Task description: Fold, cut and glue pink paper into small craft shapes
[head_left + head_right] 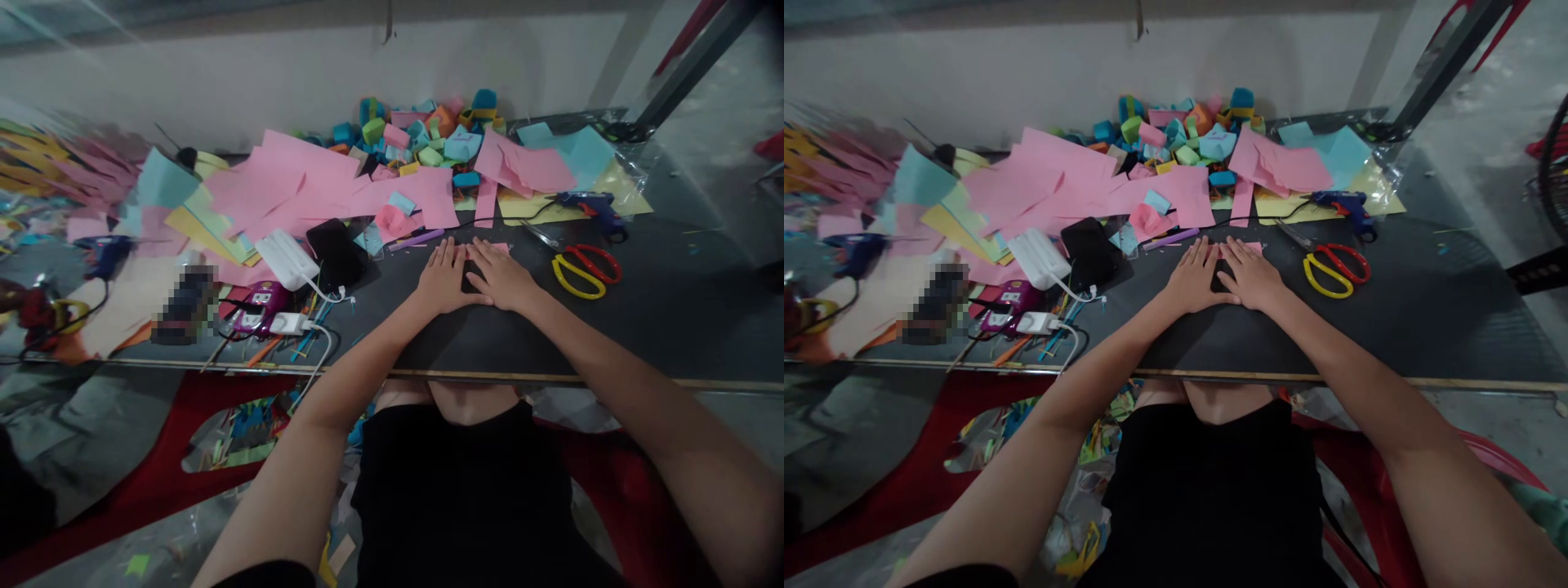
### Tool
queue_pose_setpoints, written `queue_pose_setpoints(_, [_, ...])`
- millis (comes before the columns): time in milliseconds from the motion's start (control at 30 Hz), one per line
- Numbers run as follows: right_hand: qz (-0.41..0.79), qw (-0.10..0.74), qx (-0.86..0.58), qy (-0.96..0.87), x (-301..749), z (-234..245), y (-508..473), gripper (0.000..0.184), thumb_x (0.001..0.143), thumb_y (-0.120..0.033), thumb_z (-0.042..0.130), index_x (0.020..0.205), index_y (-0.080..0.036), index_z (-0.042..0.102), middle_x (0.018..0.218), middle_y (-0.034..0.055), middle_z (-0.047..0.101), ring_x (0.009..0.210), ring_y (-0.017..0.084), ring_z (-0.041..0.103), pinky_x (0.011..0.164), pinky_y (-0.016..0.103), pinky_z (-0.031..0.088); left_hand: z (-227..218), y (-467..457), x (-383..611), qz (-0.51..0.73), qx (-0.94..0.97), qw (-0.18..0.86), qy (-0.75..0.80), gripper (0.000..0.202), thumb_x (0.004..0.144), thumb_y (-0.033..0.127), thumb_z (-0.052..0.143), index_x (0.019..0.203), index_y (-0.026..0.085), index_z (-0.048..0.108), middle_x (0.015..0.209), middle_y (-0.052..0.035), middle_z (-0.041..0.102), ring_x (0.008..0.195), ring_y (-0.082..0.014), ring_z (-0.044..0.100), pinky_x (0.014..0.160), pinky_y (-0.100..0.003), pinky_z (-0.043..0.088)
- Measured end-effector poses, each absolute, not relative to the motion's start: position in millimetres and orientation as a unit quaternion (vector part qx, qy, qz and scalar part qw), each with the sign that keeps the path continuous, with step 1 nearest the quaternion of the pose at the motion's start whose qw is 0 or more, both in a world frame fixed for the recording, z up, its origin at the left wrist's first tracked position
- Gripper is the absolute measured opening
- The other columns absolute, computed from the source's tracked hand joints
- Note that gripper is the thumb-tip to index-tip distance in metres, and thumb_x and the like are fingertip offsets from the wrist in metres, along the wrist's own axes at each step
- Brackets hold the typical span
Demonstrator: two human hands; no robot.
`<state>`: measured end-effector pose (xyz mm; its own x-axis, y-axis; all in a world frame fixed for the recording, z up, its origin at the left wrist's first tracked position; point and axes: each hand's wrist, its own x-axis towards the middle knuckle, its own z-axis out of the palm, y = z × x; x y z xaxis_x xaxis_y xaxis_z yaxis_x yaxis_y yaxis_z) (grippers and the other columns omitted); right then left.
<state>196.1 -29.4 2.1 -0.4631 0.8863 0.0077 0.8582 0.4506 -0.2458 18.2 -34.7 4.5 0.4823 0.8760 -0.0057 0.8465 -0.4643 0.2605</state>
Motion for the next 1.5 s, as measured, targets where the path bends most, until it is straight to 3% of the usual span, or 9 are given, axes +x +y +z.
queue_pose_setpoints(133, [0.109, 0.068, -0.550, -0.825, 202.9, 2.6, -41.4, 0.081, 0.099, -0.056, 0.038, 0.162, -0.006, 0.028, 0.171, 0.0191, 0.022, 0.158, 0.036, 0.022, 0.129, 0.054, 0.023, 7.1, -39.0, 16.9, 0.058, 0.831, 0.095, 0.546, 0.128, 0.077, 0.091, 0.047, 0.160, -0.003, 0.024, 0.169, -0.0289, 0.017, 0.160, -0.0399, 0.016, 0.130, -0.050, 0.017])
queue_pose_setpoints(267, [0.083, 0.085, -0.559, -0.821, 212.0, 4.2, -57.5, 0.082, 0.099, -0.057, 0.040, 0.160, -0.002, 0.031, 0.168, 0.0236, 0.028, 0.157, 0.037, 0.027, 0.126, 0.055, 0.029, 9.5, -31.1, 3.1, 0.090, 0.823, 0.064, 0.557, 0.090, 0.095, 0.066, 0.050, 0.154, -0.001, 0.039, 0.163, -0.0285, 0.033, 0.155, -0.0359, 0.034, 0.127, -0.045, 0.028])
queue_pose_setpoints(500, [-0.042, 0.129, -0.556, -0.820, 204.6, 25.4, -42.2, 0.047, 0.098, -0.043, 0.051, 0.130, -0.011, 0.065, 0.124, 0.0208, 0.072, 0.121, 0.038, 0.062, 0.103, 0.054, 0.047, 16.8, -0.1, -23.7, 0.169, 0.862, 0.066, 0.473, 0.030, 0.100, 0.034, 0.058, 0.118, 0.015, 0.072, 0.123, -0.0127, 0.075, 0.119, -0.0267, 0.066, 0.105, -0.041, 0.049])
queue_pose_setpoints(667, [0.034, 0.125, -0.544, -0.829, 193.1, 40.2, -18.5, 0.030, 0.098, -0.026, 0.052, 0.114, -0.016, 0.075, 0.109, 0.0161, 0.078, 0.105, 0.034, 0.072, 0.091, 0.048, 0.053, 15.0, -6.4, -16.9, 0.278, 0.827, 0.093, 0.480, 0.031, 0.101, 0.039, 0.054, 0.105, 0.015, 0.074, 0.110, -0.0145, 0.077, 0.108, -0.0252, 0.069, 0.101, -0.042, 0.051])
queue_pose_setpoints(800, [0.311, 0.346, -0.548, -0.695, 186.7, 41.1, -15.3, 0.033, 0.092, -0.048, 0.066, 0.089, -0.017, 0.078, 0.083, 0.0109, 0.079, 0.077, 0.026, 0.075, 0.073, 0.041, 0.059, 10.1, -4.3, -10.7, 0.452, 0.704, 0.263, 0.482, 0.050, 0.101, 0.048, 0.053, 0.142, 0.020, 0.055, 0.142, -0.0161, 0.064, 0.123, -0.0224, 0.066, 0.098, -0.039, 0.054])
queue_pose_setpoints(933, [0.578, 0.422, -0.462, -0.524, 179.0, 34.8, -21.9, 0.049, 0.068, -0.062, 0.086, 0.079, -0.016, 0.075, 0.077, 0.0096, 0.078, 0.062, 0.020, 0.072, 0.060, 0.035, 0.063, 8.1, 0.4, -4.0, 0.490, 0.633, 0.432, 0.415, 0.048, 0.099, 0.049, 0.054, 0.135, 0.020, 0.062, 0.139, -0.0140, 0.067, 0.120, -0.0226, 0.068, 0.093, -0.037, 0.057])
queue_pose_setpoints(1067, [0.612, 0.414, -0.453, -0.499, 172.2, 26.2, -27.5, 0.051, 0.057, -0.060, 0.093, 0.072, -0.015, 0.073, 0.078, 0.0101, 0.080, 0.056, 0.017, 0.070, 0.055, 0.030, 0.062, 10.9, -4.4, 4.4, 0.519, 0.607, 0.465, 0.383, 0.031, 0.091, 0.048, 0.067, 0.091, 0.018, 0.073, 0.096, -0.0062, 0.077, 0.085, -0.0149, 0.069, 0.077, -0.028, 0.055])
queue_pose_setpoints(1167, [0.613, 0.411, -0.452, -0.501, 171.9, 24.5, -29.3, 0.048, 0.056, -0.058, 0.094, 0.070, -0.016, 0.073, 0.076, 0.0096, 0.080, 0.056, 0.016, 0.071, 0.054, 0.029, 0.062, 13.3, -5.7, 8.0, 0.530, 0.589, 0.448, 0.414, 0.037, 0.092, 0.044, 0.067, 0.066, 0.018, 0.063, 0.067, 0.0012, 0.062, 0.065, -0.0095, 0.056, 0.063, -0.023, 0.048])
queue_pose_setpoints(1500, [0.614, 0.404, -0.472, -0.487, 177.1, 26.2, -25.7, 0.040, 0.058, -0.048, 0.096, 0.069, -0.015, 0.076, 0.072, 0.0090, 0.079, 0.056, 0.015, 0.072, 0.058, 0.027, 0.064, 8.2, 10.1, 22.8, 0.487, 0.536, 0.546, 0.421, 0.029, 0.100, 0.035, 0.057, 0.080, 0.016, 0.068, 0.073, -0.0006, 0.068, 0.062, -0.0090, 0.058, 0.065, -0.024, 0.051])
